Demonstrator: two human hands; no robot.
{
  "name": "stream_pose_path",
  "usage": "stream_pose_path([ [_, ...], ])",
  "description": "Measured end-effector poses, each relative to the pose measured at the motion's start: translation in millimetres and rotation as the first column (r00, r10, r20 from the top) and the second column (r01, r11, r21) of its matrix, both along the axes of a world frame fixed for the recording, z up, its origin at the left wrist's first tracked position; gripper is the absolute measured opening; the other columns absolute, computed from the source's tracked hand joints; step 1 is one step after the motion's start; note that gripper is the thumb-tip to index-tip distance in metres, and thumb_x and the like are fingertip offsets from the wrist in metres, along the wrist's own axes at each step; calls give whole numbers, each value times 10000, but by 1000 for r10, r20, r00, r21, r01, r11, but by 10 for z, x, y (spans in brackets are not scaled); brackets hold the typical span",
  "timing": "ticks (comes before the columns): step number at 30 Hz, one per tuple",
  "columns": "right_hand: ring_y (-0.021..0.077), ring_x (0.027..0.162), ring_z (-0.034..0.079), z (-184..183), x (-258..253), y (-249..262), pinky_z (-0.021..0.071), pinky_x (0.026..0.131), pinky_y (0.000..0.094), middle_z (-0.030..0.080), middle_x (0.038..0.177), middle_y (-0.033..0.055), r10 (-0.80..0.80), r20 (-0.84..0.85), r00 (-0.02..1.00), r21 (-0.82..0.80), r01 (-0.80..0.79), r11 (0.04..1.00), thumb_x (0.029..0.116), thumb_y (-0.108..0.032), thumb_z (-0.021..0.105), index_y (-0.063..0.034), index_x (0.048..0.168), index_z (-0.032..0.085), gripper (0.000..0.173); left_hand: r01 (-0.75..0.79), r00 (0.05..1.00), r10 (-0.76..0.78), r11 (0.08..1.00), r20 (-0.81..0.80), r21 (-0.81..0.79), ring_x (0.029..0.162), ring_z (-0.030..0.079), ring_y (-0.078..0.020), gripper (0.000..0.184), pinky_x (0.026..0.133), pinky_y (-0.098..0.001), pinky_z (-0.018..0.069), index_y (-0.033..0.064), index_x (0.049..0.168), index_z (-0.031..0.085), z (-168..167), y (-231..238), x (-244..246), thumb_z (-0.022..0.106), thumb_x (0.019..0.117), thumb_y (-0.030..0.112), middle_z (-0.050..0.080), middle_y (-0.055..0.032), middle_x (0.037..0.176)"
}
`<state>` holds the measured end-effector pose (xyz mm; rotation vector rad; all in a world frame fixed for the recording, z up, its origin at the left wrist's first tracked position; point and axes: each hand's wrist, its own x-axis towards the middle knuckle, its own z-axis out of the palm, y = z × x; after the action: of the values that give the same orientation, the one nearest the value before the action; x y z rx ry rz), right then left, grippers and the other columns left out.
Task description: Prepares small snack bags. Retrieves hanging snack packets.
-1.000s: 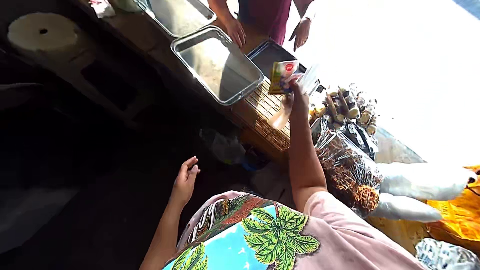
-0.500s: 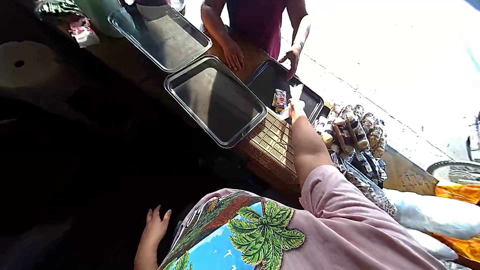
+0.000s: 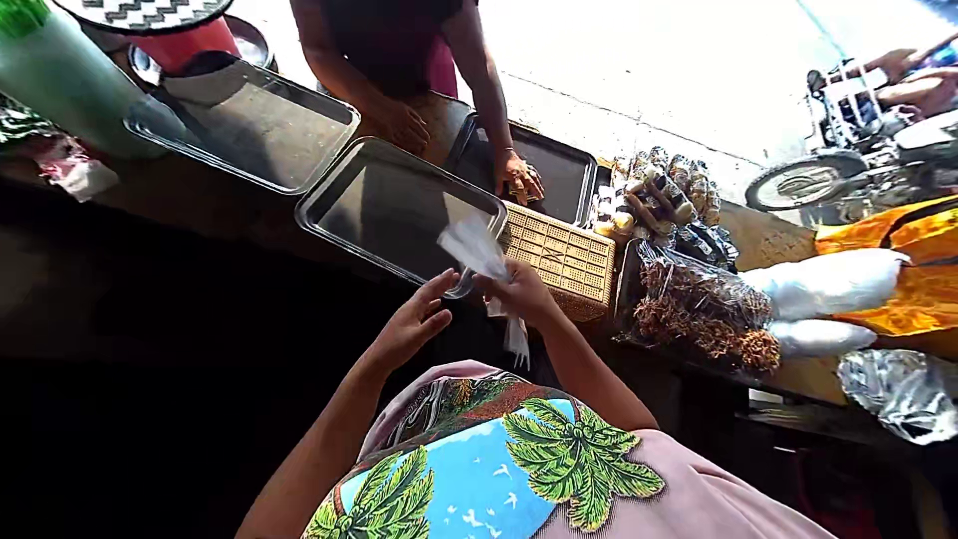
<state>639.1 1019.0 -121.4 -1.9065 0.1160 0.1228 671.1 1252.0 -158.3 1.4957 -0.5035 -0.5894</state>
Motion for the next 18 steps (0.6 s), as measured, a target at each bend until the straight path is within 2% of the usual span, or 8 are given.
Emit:
stream_pose_path([
  [2,185,712,655,-72,-125,202,568,670,425,684,823,110,8,-30,1000,16,-8,1000,935,-222,733,-5,1088,675,271,0,1000,-2,996,-26,-86,1213,601,-80,672,1051,-309,502,66,1425,498,149,-271,9,678,934,488,637,-4,1331],
  [5,201,888,687,-142,-279,296,579,833,458,713,973,132,-23,-56,998,59,26,998,862,-166,809,2,1189,660,397,-29,998,21,992,-66,-125,977,696,-69,296,887,-299,591,78,1273,639,263,-597,11,569,1052,262,728,-1,1135],
  [7,146,854,683,-139,-411,232,588,818,389,713,954,98,-41,-82,996,141,52,989,861,-172,802,-8,1186,656,393,5,997,-13,993,-70,-120,935,689,-67,274,841,-288,584,96,1204,676,237,-786,8,486,1088,256,734,4,1106],
  [11,98,759,662,-105,-691,4,579,755,313,703,882,58,-56,-118,991,226,81,971,913,-214,759,1,1134,672,320,36,968,-85,978,-235,-205,627,633,-12,298,536,-168,509,153,1085,696,202,-1118,-98,451,1098,323,763,23,920],
  [12,102,765,673,-115,-726,-30,586,760,319,707,881,55,-47,-120,992,231,74,970,914,-229,759,-4,1129,673,324,43,963,-105,969,-250,-242,613,637,-31,323,550,-192,533,146,1055,690,196,-1158,-94,430,1102,332,752,12,866],
  [14,124,810,691,-161,-744,-68,596,801,358,717,916,71,-11,-124,992,209,37,977,910,-255,751,-1,1124,678,340,51,959,-136,946,-250,-320,727,684,-90,335,778,-323,608,159,1012,665,219,-1170,-46,384,1110,313,702,31,798],
  [15,137,814,689,-175,-737,-101,590,803,377,712,919,81,4,-129,992,183,19,983,911,-260,747,4,1113,676,340,17,961,-113,935,-251,-354,731,663,-94,328,813,-349,595,179,982,650,247,-1195,-23,363,1104,283,661,54,763],
  [18,244,883,705,-223,-625,-139,578,852,492,716,983,165,67,-48,997,102,-62,993,904,-185,744,46,1140,665,339,-202,951,82,894,-297,-400,677,633,-43,369,712,-261,597,216,931,648,319,-1156,81,322,1103,240,634,101,730],
])
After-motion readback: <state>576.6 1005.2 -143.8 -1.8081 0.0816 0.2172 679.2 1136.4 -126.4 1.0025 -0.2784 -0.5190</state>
